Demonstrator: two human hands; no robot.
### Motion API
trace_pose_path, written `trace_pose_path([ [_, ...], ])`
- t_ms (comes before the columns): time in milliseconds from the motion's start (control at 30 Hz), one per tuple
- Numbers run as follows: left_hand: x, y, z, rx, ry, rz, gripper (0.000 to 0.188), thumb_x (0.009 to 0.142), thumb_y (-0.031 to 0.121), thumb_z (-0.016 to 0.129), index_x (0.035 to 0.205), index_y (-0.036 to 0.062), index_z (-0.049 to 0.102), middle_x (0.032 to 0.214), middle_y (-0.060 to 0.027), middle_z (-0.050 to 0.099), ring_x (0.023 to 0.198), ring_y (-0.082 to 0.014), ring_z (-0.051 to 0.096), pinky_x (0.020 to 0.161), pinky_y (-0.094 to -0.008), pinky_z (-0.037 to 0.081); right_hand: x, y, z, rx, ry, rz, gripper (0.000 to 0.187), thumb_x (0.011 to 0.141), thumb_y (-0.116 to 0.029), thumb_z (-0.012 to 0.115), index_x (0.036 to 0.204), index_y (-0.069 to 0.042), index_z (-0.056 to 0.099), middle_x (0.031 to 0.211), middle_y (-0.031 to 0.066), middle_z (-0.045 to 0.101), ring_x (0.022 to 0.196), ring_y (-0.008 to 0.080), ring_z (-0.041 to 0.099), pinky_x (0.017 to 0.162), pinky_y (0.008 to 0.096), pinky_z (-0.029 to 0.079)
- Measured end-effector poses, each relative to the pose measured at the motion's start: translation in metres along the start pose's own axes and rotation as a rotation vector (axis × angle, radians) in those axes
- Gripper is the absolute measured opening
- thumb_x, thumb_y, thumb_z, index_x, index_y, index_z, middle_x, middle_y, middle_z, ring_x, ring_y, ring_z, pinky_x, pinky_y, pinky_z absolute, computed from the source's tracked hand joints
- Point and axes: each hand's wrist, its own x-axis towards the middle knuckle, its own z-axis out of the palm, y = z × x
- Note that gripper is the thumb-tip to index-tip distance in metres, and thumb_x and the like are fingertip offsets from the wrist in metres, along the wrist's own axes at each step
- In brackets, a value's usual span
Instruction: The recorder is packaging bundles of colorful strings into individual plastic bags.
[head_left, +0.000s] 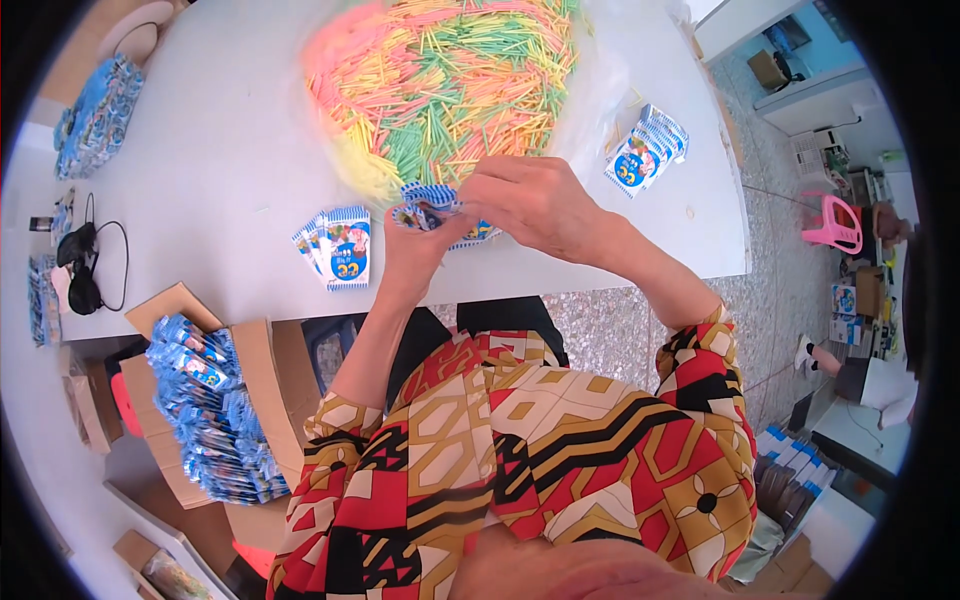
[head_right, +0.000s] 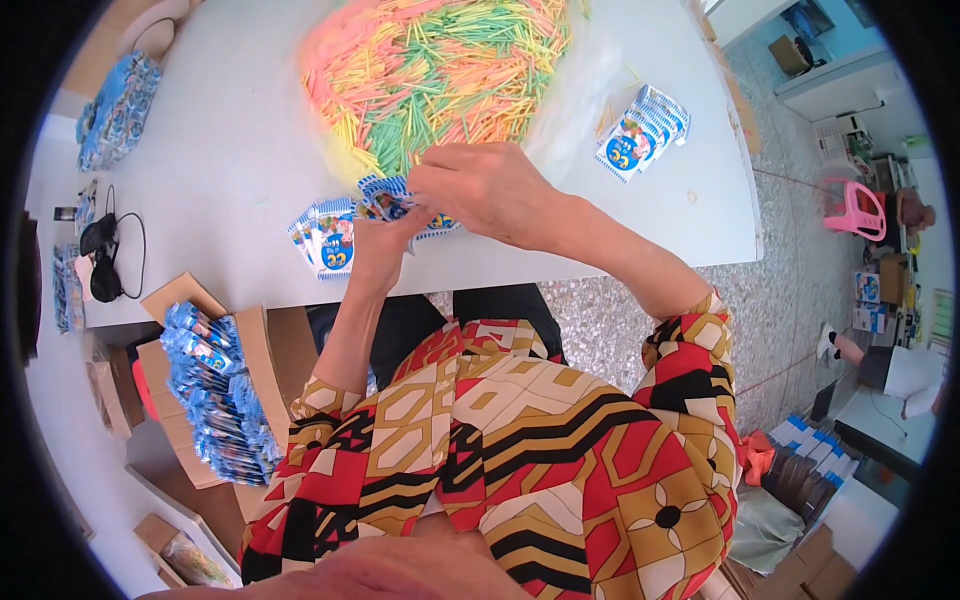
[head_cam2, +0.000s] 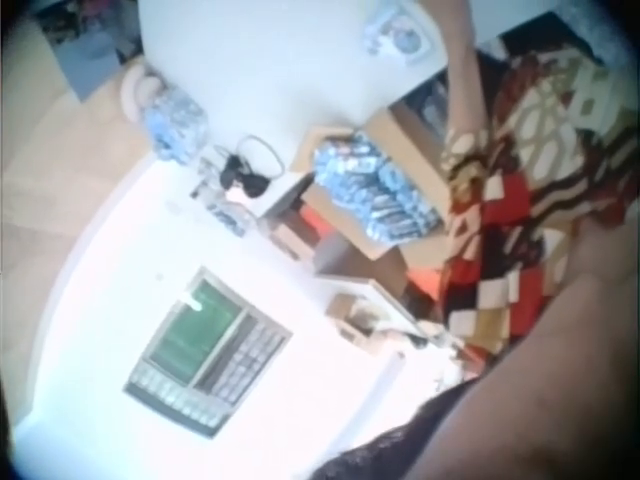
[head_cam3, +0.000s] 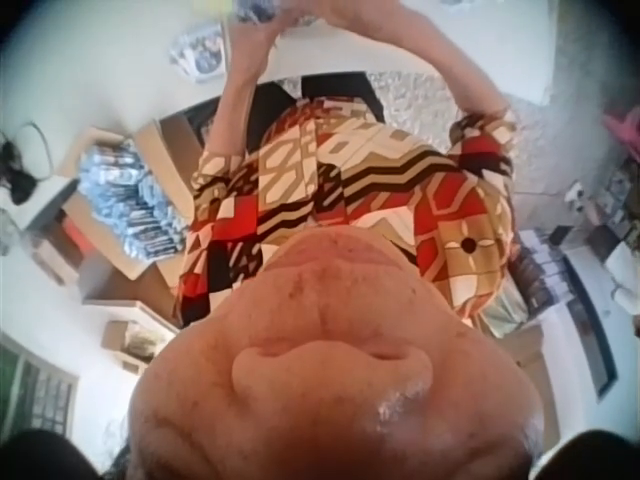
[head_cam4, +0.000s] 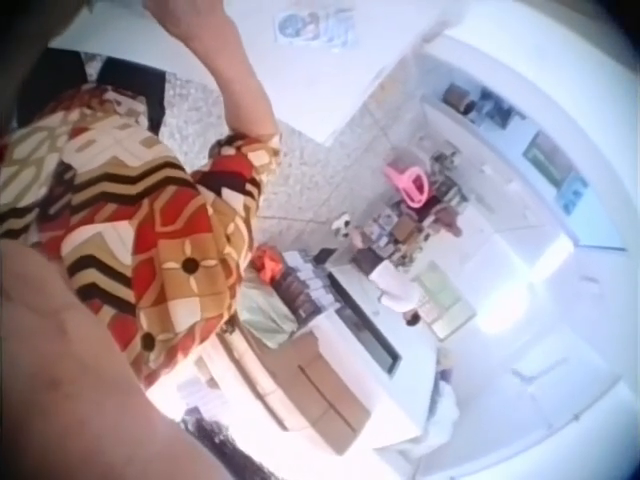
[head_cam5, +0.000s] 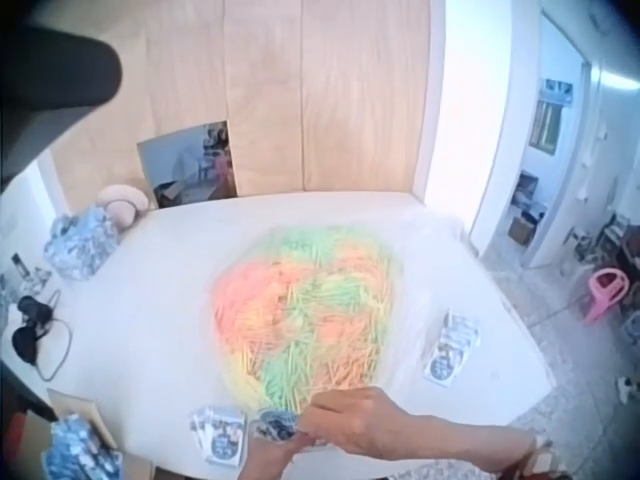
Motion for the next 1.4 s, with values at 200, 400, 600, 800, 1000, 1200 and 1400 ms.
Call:
trace_pose_path([
  [200,0.012,0.007,-0.001,-0.165,0.025,-0.009,0.028,0.074,-0.002,0.072,0.100,0.0002,0.062,0.094,-0.0074,0.066,0.080,-0.0120,0.063,0.072,-0.0263,0.051,0.023,0.041,-0.010,0.555,0.082,0.312,0.010,0.083,-0.012,0.064,0.090,-0.004,0.065,0.083,0.0015,0.062,0.066,0.0081,0.055,0.058,0.0234,0.045],
  [400,0.017,0.011,-0.008,-0.245,0.018,-0.042,0.032,0.074,-0.006,0.071,0.104,-0.0018,0.060,0.100,-0.0104,0.066,0.088,-0.0157,0.065,0.080,-0.0296,0.053,0.030,0.184,-0.012,0.055,0.308,0.414,0.017,0.086,-0.015,0.061,0.098,-0.004,0.066,0.083,0.0046,0.065,0.068,0.0097,0.056,0.062,0.0244,0.047],
  [600,0.017,0.017,-0.013,-0.241,0.038,-0.069,0.033,0.074,-0.006,0.071,0.104,-0.0019,0.060,0.099,-0.0108,0.066,0.087,-0.0162,0.066,0.079,-0.0291,0.054,0.050,0.263,-0.011,-0.621,0.278,0.008,0.022,0.086,-0.019,0.060,0.101,-0.003,0.063,0.079,0.0079,0.064,0.066,0.0156,0.058,0.062,0.0288,0.049],
  [800,0.019,0.017,-0.015,-0.238,0.040,-0.070,0.033,0.074,-0.005,0.071,0.105,-0.0019,0.060,0.100,-0.0113,0.066,0.088,-0.0165,0.066,0.079,-0.0292,0.054,0.069,0.274,-0.006,-0.615,0.032,0.257,0.015,0.078,-0.003,0.053,0.090,0.002,0.060,0.095,0.0184,0.058,0.092,0.0347,0.058,0.078,0.0418,0.048],
  [1000,0.017,0.022,-0.011,-0.226,0.017,-0.064,0.035,0.074,-0.005,0.072,0.107,-0.0020,0.059,0.099,-0.0111,0.066,0.088,-0.0164,0.066,0.080,-0.0296,0.053,0.079,0.269,-0.007,-0.683,-0.090,0.269,0.015,0.077,-0.001,0.051,0.090,0.002,0.059,0.095,0.0204,0.057,0.091,0.0357,0.058,0.078,0.0426,0.049],
  [1200,0.018,0.019,-0.010,-0.237,0.002,-0.060,0.036,0.074,-0.004,0.072,0.107,-0.0023,0.059,0.100,-0.0111,0.066,0.088,-0.0163,0.065,0.080,-0.0297,0.053,0.078,0.270,-0.006,-0.776,-0.115,0.241,0.013,0.078,-0.001,0.050,0.089,0.001,0.058,0.095,0.0205,0.057,0.089,0.0344,0.059,0.075,0.0413,0.050],
  [1400,0.018,0.018,-0.010,-0.231,0.008,-0.063,0.035,0.074,-0.005,0.072,0.106,-0.0022,0.059,0.099,-0.0117,0.066,0.087,-0.0170,0.066,0.078,-0.0299,0.054,0.071,0.270,-0.001,-0.662,0.046,0.033,0.017,0.075,0.001,0.053,0.092,0.001,0.057,0.096,0.0199,0.057,0.090,0.0338,0.059,0.076,0.0416,0.049],
])
